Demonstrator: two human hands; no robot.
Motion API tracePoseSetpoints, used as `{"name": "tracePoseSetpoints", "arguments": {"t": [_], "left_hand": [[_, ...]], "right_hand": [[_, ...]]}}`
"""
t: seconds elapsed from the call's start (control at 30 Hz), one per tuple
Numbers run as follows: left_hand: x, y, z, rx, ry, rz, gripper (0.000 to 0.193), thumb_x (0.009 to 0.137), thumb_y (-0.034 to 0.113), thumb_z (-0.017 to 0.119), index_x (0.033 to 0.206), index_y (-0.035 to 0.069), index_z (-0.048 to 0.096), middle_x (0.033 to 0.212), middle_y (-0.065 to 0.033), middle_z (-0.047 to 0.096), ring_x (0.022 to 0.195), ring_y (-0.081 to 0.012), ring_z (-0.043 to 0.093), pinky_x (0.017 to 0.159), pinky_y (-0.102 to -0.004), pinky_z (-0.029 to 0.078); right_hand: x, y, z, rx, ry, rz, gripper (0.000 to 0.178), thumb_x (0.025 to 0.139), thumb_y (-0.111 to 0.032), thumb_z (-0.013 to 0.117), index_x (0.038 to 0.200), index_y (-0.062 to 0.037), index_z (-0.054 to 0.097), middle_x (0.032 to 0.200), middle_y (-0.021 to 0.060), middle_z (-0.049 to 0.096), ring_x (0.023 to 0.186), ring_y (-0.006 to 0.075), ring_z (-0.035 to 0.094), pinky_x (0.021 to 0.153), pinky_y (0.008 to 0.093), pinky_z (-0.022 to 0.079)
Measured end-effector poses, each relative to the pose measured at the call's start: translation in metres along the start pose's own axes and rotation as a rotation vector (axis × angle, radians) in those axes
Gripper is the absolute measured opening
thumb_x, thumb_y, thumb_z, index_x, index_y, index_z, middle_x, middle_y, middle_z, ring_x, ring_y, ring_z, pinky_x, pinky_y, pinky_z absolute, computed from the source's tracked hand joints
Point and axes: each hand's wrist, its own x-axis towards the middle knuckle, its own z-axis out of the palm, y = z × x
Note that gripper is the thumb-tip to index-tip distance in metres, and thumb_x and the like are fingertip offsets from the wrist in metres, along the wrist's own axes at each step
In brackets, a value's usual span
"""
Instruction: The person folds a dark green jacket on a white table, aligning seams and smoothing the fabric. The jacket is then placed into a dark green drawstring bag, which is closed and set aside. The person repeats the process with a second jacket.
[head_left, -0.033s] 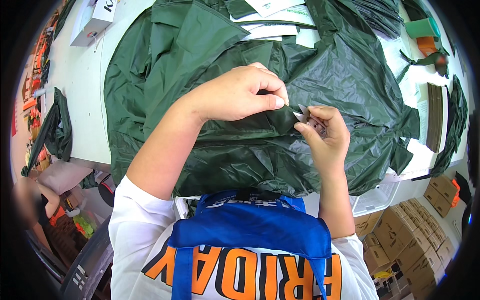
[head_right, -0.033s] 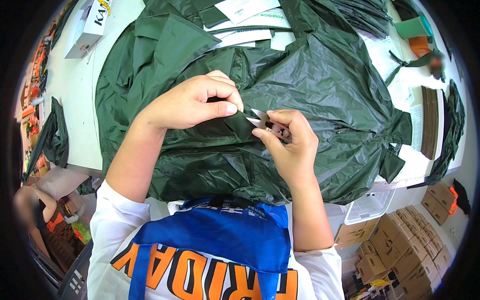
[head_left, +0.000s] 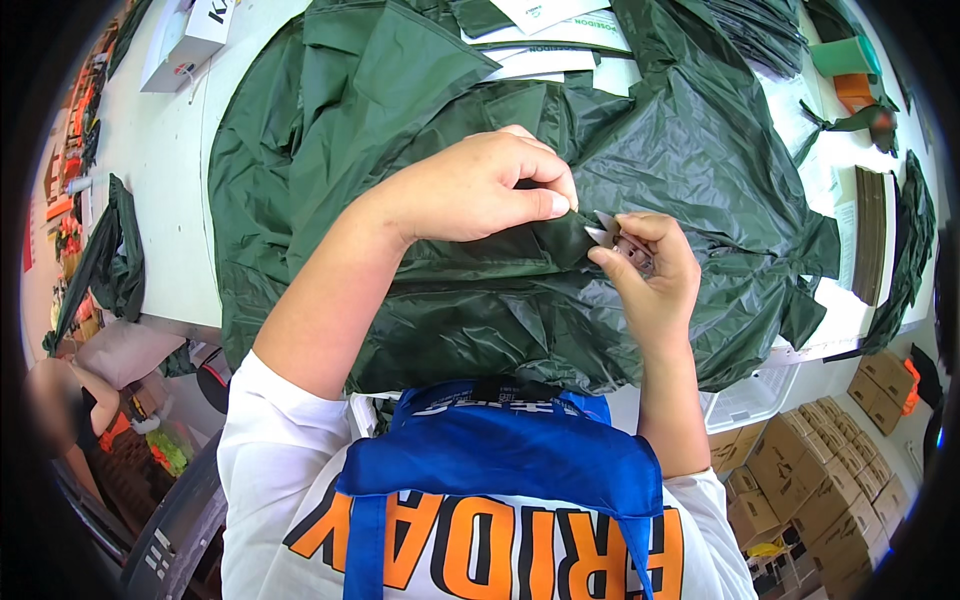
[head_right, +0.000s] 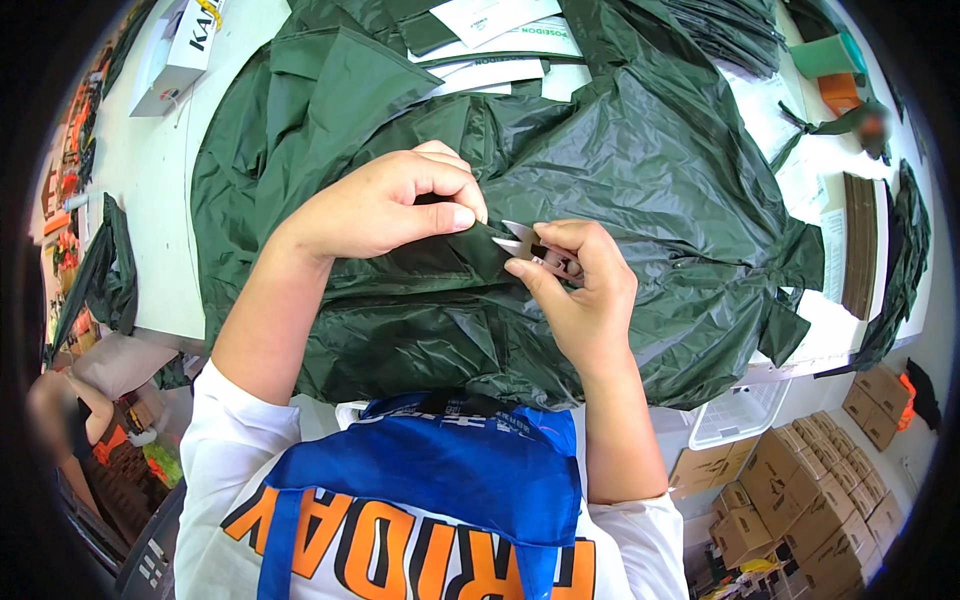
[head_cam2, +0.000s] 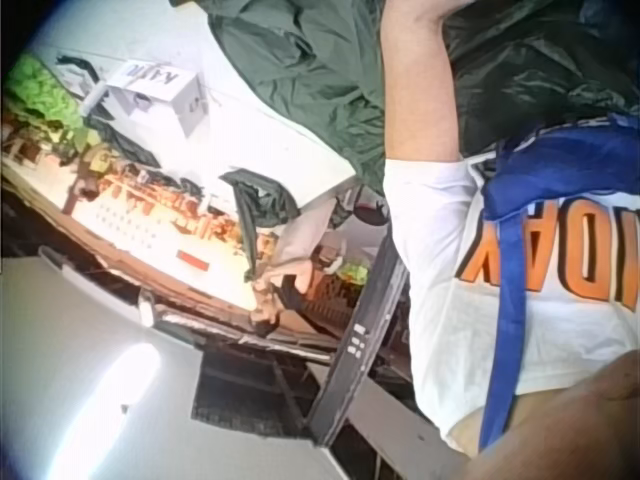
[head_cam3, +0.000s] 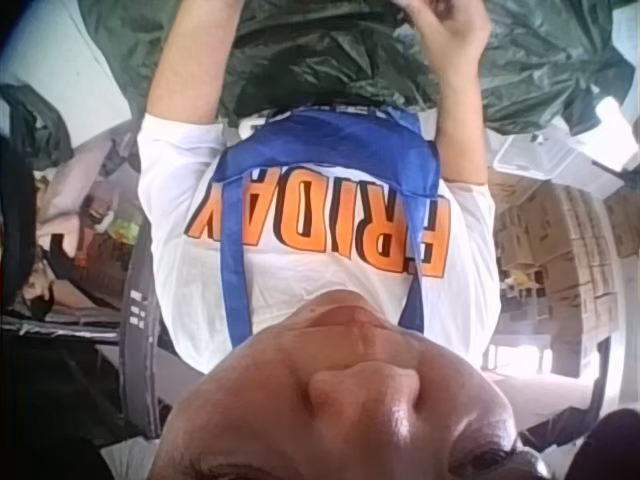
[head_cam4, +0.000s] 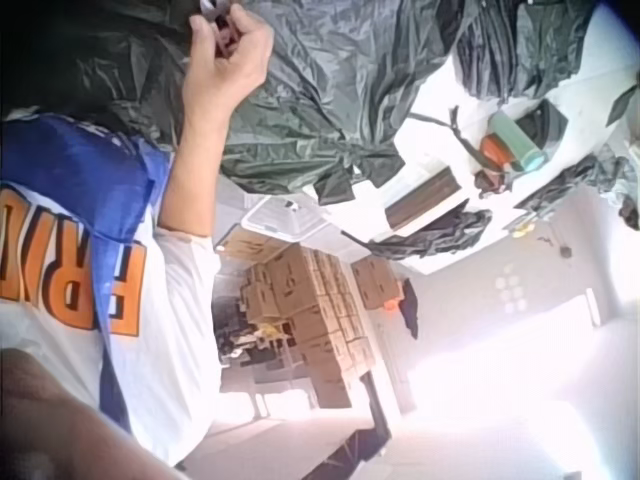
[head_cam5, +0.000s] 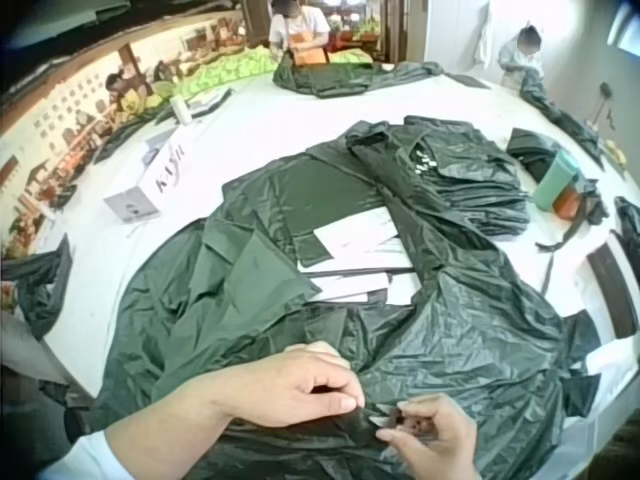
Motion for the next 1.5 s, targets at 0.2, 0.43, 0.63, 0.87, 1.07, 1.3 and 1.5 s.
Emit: {"name": "tracePoseSetpoints", "arguments": {"t": [0.2,0.43,0.63,0.87,1.07,1.3,1.5], "left_hand": [[0.002,-0.001,-0.001,-0.01,-0.018,0.028,0.013,0.087,0.015,0.06,0.087,0.002,0.065,0.082,-0.0023,0.061,0.088,-0.0183,0.048,0.086,-0.031,0.04],[0.002,-0.001,0.001,-0.003,0.005,0.033,0.012,0.087,0.014,0.06,0.086,0.003,0.065,0.08,-0.0018,0.061,0.087,-0.018,0.048,0.085,-0.0309,0.04],[0.002,0.008,-0.003,-0.007,-0.032,-0.031,0.008,0.08,0.009,0.06,0.084,0.004,0.065,0.076,-0.0009,0.057,0.085,-0.0159,0.048,0.081,-0.0302,0.041],[0.001,0.011,-0.001,-0.18,0.037,-0.137,0.017,0.072,0.005,0.058,0.089,0.006,0.059,0.08,-0.0005,0.056,0.086,-0.0156,0.05,0.082,-0.0309,0.04],[-0.003,-0.003,0.004,0.44,0.047,0.092,0.036,0.063,0.002,0.055,0.097,0.011,0.061,0.123,-0.0031,0.054,0.126,-0.0302,0.038,0.107,-0.0489,0.023],[-0.001,-0.006,0.003,0.595,0.035,0.084,0.008,0.077,0.013,0.064,0.085,0.015,0.066,0.125,0.0017,0.058,0.138,-0.0301,0.028,0.108,-0.0636,0.01],[0.005,-0.001,0.003,0.453,-0.015,-0.033,0.01,0.087,0.024,0.063,0.084,0.016,0.066,0.088,0.0077,0.067,0.126,-0.0238,0.042,0.103,-0.0671,0.007]], "right_hand": [[0.003,-0.006,0.001,-0.144,0.016,-0.144,0.034,0.065,0.0,0.082,0.092,-0.0018,0.062,0.091,0.0089,0.065,0.069,0.0122,0.059,0.061,0.0241,0.05],[0.004,0.001,0.001,-0.186,0.051,-0.271,0.032,0.065,-0.001,0.082,0.091,-0.0013,0.062,0.088,0.0091,0.065,0.072,0.0144,0.062,0.061,0.0253,0.051],[0.004,-0.009,0.0,-0.033,-0.001,-0.008,0.031,0.066,-0.002,0.082,0.09,-0.0016,0.063,0.084,0.0067,0.065,0.073,0.0125,0.061,0.063,0.0237,0.049],[0.005,-0.004,0.0,0.05,-0.062,0.106,0.032,0.066,-0.005,0.082,0.091,-0.0021,0.063,0.083,0.0042,0.065,0.071,0.01,0.058,0.065,0.0242,0.048],[0.001,0.002,-0.006,0.027,-0.024,0.106,0.029,0.067,-0.004,0.081,0.09,-0.0025,0.063,0.082,0.0039,0.065,0.07,0.0101,0.057,0.063,0.0235,0.046],[-0.001,-0.008,-0.011,-0.107,-0.047,0.119,0.031,0.065,-0.005,0.082,0.089,-0.0017,0.063,0.08,0.0061,0.064,0.07,0.0119,0.059,0.063,0.0243,0.047],[-0.002,-0.012,-0.017,-0.167,-0.075,0.148,0.031,0.065,-0.005,0.082,0.09,-0.0011,0.064,0.08,0.0072,0.064,0.072,0.0133,0.061,0.064,0.0247,0.048]]}}
